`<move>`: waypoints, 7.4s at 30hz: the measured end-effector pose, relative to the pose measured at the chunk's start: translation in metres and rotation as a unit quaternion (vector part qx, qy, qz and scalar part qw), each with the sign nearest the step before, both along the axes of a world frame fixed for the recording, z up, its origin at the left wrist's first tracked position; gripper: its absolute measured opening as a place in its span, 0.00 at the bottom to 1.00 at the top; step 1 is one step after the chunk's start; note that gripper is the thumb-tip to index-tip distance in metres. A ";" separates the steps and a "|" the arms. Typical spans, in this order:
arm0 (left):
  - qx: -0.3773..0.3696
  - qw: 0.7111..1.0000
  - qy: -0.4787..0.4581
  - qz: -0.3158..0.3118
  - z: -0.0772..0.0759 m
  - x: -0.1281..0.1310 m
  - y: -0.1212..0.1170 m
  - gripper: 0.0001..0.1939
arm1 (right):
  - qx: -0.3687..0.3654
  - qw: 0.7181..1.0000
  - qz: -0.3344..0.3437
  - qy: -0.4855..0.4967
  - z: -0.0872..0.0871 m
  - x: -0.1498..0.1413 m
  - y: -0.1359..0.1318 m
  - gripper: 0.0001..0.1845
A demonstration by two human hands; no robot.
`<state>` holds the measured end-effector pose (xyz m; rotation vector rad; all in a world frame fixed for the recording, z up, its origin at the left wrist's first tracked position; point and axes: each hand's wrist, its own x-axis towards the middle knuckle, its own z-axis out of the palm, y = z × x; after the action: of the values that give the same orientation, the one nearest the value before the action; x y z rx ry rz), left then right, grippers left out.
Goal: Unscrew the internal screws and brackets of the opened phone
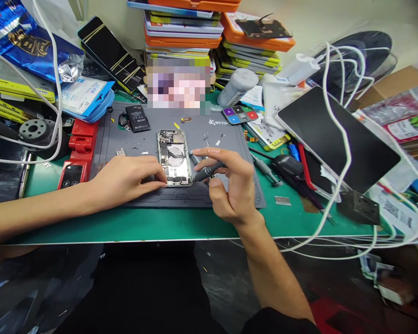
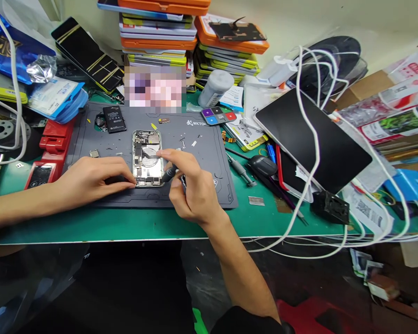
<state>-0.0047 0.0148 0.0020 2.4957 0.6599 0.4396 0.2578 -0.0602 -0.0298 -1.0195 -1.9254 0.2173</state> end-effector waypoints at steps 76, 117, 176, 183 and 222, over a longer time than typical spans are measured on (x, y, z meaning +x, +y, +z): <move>-0.145 0.942 -0.195 0.231 0.057 -0.028 0.047 0.14 | -0.062 0.975 -0.012 -0.215 0.016 0.009 -0.001 0.08; 0.274 0.951 0.096 0.110 0.004 -0.070 -0.008 0.16 | 0.051 0.965 -0.036 -0.254 0.011 -0.069 0.010 0.10; 0.254 0.955 0.140 0.069 0.009 -0.066 -0.011 0.17 | -0.106 0.929 -0.272 0.229 -0.020 0.012 -0.029 0.33; 0.248 0.953 0.146 0.089 0.008 -0.065 -0.010 0.17 | -0.102 0.931 -0.265 0.232 -0.022 0.013 -0.030 0.35; 0.247 0.951 0.151 0.111 0.007 -0.058 -0.013 0.14 | -0.093 0.935 -0.258 0.227 -0.029 0.018 -0.029 0.36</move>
<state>-0.0626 0.0022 0.0093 3.0139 1.0691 0.3344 0.2762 -0.0897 -0.0592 -1.4218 -1.1905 0.3037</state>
